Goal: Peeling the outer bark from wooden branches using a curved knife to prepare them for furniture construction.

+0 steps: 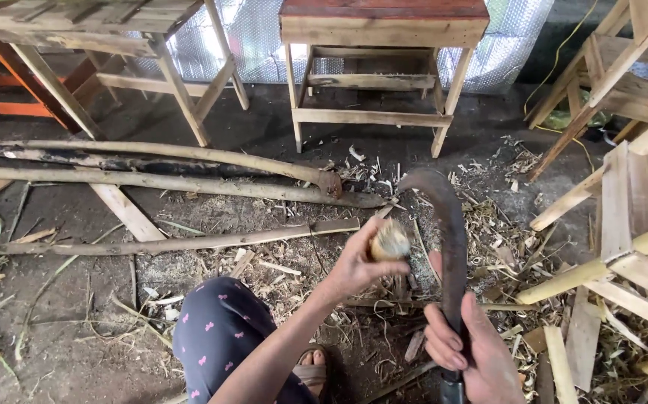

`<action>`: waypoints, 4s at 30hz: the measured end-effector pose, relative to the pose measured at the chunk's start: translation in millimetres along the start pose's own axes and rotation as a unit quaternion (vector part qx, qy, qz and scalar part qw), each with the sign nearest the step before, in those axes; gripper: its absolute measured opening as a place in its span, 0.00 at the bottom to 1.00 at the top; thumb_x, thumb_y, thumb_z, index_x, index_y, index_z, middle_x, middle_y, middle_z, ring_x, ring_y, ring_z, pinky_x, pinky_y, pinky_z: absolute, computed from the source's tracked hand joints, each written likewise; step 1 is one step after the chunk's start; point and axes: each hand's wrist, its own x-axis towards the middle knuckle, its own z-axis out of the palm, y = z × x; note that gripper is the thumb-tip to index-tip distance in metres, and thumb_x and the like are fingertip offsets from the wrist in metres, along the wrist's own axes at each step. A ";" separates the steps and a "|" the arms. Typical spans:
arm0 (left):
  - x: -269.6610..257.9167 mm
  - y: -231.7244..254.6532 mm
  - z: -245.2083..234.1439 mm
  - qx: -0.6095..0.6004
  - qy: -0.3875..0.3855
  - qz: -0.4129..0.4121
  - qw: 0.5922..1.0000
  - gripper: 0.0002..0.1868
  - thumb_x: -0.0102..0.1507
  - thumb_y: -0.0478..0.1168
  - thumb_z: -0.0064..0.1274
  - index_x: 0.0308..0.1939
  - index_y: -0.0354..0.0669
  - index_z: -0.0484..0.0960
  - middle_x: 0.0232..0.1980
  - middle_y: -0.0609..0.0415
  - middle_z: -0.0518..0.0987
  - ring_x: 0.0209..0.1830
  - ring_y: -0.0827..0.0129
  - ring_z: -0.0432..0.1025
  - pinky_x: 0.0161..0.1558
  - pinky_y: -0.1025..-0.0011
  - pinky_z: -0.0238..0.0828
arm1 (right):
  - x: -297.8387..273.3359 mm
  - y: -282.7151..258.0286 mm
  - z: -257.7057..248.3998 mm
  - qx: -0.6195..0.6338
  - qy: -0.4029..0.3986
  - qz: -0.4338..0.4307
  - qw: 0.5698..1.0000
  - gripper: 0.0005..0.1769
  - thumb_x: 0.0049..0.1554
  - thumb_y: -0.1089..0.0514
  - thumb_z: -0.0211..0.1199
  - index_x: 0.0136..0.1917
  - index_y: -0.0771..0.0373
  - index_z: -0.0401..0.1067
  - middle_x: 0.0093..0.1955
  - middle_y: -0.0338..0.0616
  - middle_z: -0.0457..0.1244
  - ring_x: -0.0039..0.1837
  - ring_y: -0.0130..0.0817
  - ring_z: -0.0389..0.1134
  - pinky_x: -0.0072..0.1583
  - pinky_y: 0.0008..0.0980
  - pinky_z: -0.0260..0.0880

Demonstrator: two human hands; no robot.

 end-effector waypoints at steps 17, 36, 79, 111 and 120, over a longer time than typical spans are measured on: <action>15.2 -45.4 -20.6 -0.064 0.011 -0.131 0.989 0.41 0.55 0.69 0.43 0.66 0.51 0.62 0.61 0.46 0.71 0.52 0.60 0.67 0.50 0.56 0.65 | -36.6 -12.7 -42.0 -0.004 0.022 -0.029 0.999 0.33 0.58 0.51 0.51 0.72 0.64 0.47 0.26 0.37 0.49 0.23 0.21 0.46 0.25 0.22 0.45; 22.8 -49.6 -13.0 -0.064 0.112 -0.094 0.987 0.31 0.56 0.47 0.55 0.58 0.45 0.59 0.47 0.47 0.73 0.32 0.69 0.68 0.32 0.69 0.70 | -38.8 -1.4 -66.1 -0.048 0.139 -0.039 0.988 0.29 0.57 0.50 0.49 0.68 0.67 0.55 0.22 0.34 0.49 0.20 0.20 0.45 0.21 0.23 0.43; 2.4 20.1 22.4 0.146 0.081 -0.010 0.986 0.31 0.50 0.32 0.59 0.55 0.42 0.64 0.45 0.48 0.69 0.45 0.61 0.67 0.49 0.64 0.71 | -41.9 0.0 -49.2 -0.082 0.063 -0.079 0.992 0.25 0.58 0.55 0.50 0.63 0.75 0.56 0.28 0.38 0.50 0.24 0.20 0.47 0.24 0.21 0.41; -24.4 10.3 -8.9 -0.127 0.048 -0.013 0.991 0.20 0.49 0.33 0.56 0.45 0.41 0.71 0.35 0.55 0.77 0.29 0.76 0.72 0.35 0.78 0.75 | -0.3 44.4 -4.5 -0.306 0.093 -0.007 0.947 0.09 0.58 0.60 0.53 0.38 0.67 0.59 0.21 0.35 0.47 0.18 0.22 0.43 0.18 0.24 0.46; -24.9 15.4 17.2 0.000 0.019 0.053 0.998 0.18 0.55 0.31 0.50 0.49 0.41 0.65 0.39 0.53 0.71 0.32 0.73 0.67 0.33 0.79 0.69 | -2.8 37.5 8.6 -0.396 0.134 -0.044 0.907 0.23 0.54 0.62 0.52 0.64 0.65 0.61 0.19 0.33 0.50 0.18 0.21 0.44 0.17 0.20 0.45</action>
